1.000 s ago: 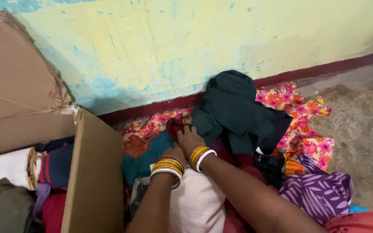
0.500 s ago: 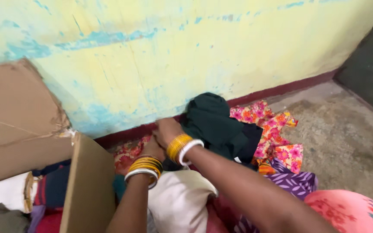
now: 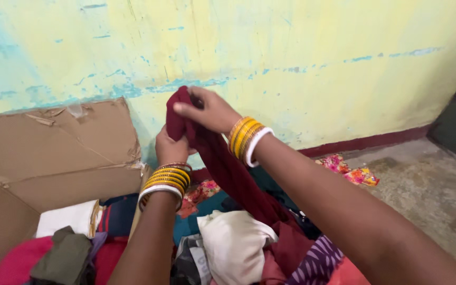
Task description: The person picks up clothing items from a pile on the floor, folds a maroon garment and a blue garment, and places them into a cardboard box.
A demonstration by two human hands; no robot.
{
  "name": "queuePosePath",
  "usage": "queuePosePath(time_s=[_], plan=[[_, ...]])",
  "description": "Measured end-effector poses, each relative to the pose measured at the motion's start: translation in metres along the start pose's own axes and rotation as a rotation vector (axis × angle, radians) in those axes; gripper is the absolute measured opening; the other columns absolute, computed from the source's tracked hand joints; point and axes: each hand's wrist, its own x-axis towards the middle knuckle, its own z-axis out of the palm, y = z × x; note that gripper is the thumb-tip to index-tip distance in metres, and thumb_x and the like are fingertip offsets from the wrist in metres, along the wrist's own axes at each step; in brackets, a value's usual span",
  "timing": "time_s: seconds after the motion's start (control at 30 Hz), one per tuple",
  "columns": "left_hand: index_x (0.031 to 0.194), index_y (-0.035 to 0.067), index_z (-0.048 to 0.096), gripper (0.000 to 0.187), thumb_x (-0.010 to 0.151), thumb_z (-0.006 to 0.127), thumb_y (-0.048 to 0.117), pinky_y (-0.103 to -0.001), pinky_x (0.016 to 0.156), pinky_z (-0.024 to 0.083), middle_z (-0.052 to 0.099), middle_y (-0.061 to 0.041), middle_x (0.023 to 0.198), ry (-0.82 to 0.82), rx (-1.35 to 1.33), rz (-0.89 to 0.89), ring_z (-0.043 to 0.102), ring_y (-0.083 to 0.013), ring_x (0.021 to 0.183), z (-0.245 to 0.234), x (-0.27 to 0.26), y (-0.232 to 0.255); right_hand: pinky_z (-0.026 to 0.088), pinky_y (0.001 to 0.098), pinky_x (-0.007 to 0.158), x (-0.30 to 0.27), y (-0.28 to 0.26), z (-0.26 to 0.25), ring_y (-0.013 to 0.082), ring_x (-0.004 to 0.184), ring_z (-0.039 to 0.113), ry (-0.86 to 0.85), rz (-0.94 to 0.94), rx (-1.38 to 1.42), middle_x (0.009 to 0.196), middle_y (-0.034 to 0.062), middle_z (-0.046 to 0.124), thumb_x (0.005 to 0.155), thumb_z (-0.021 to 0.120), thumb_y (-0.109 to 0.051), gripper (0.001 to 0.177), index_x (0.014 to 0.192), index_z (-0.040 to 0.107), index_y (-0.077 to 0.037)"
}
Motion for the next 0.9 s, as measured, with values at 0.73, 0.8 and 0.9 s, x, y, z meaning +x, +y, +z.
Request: queuePosePath(time_s=[0.73, 0.8, 0.9], plan=[[0.141, 0.018, 0.052, 0.083, 0.074, 0.073, 0.062, -0.053, 0.103, 0.040, 0.058, -0.007, 0.138, -0.220, -0.428, -0.468, 0.055, -0.0294, 0.126, -0.035, 0.016, -0.015, 0.057, 0.0443, 0.083, -0.012, 0.019, -0.011, 0.0374, 0.091, 0.075, 0.300, 0.439, -0.241, 0.096, 0.0244, 0.076, 0.085, 0.061, -0.016, 0.029, 0.105, 0.076, -0.002], [0.144, 0.018, 0.050, 0.089, 0.070, 0.070, 0.064, -0.059, 0.102, 0.039, 0.056, -0.009, 0.143, -0.325, -0.221, -0.469, 0.051, -0.0322, 0.130, -0.027, 0.008, -0.016, 0.058, 0.0439, 0.081, 0.023, -0.011, -0.012, 0.0374, 0.089, 0.075, 0.353, 0.360, -0.240, 0.093, 0.0243, 0.075, 0.084, 0.062, -0.015, 0.028, 0.103, 0.076, 0.000], [0.150, -0.006, 0.020, 0.117, 0.077, 0.088, 0.056, -0.045, 0.113, 0.035, 0.040, -0.022, 0.151, -0.584, 0.425, 0.006, 0.039, -0.0368, 0.142, -0.010, 0.017, -0.051, 0.061, 0.0454, 0.077, 0.040, -0.033, -0.007, 0.0367, 0.084, 0.076, 0.346, 0.356, -0.019, 0.091, 0.0237, 0.076, 0.084, 0.060, -0.014, 0.031, 0.107, 0.073, 0.001]])
